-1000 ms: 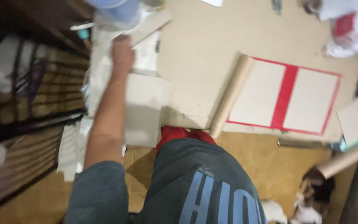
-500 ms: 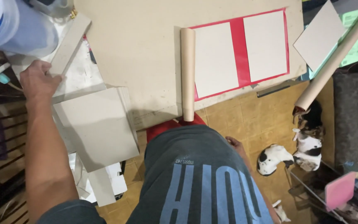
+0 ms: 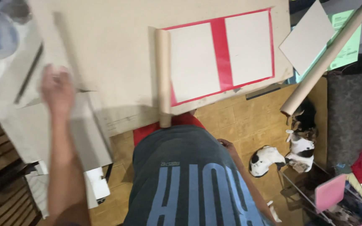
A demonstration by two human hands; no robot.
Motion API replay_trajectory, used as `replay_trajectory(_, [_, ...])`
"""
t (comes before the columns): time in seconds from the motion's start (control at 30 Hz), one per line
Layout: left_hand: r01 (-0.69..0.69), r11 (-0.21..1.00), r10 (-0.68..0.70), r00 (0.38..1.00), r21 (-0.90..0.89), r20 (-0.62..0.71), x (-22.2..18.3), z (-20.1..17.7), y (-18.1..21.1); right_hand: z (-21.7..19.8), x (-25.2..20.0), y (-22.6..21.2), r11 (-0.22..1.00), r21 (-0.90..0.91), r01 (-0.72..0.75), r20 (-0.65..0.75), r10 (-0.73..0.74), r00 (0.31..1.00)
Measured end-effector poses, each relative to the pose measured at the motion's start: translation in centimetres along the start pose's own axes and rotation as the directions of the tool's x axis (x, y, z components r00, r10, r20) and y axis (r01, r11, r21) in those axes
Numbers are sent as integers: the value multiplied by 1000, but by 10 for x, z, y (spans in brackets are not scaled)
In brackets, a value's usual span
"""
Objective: The person places cardboard sheets onto a red paper roll, cuts the red paper using a utility knife, and then wraps the cardboard sheets with brown kraft paper, securing the folds.
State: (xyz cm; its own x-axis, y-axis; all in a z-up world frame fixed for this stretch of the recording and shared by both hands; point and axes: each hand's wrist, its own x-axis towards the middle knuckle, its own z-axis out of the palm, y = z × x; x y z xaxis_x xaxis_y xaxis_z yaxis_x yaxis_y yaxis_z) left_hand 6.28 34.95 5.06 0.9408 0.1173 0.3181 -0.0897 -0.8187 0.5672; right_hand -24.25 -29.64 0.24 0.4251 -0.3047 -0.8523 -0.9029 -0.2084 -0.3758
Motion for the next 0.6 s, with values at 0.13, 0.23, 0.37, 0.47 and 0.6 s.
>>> replay_trajectory(0.13, [-35,956,-19,983,293,182,-37,100,155,-44,26,-19,996,-78,46,32,-43,999])
replay_trajectory(0.23, [445,787,-350,892,-426,285,-64,172,281,-89,47,-47,974,-127,185,50,-180,982])
replay_trajectory(0.37, [664,611,-451,739,-431,501,-82,265,362,-161,75,-90,869,-325,373,17,-389,921])
replay_trajectory(0.47, [677,577,-474,733,-457,488,-71,294,408,-210,96,-121,831,-415,370,41,-389,920])
replay_trajectory(0.6, [710,551,-498,701,-438,511,-71,310,434,-255,110,-149,729,-535,428,114,-439,891])
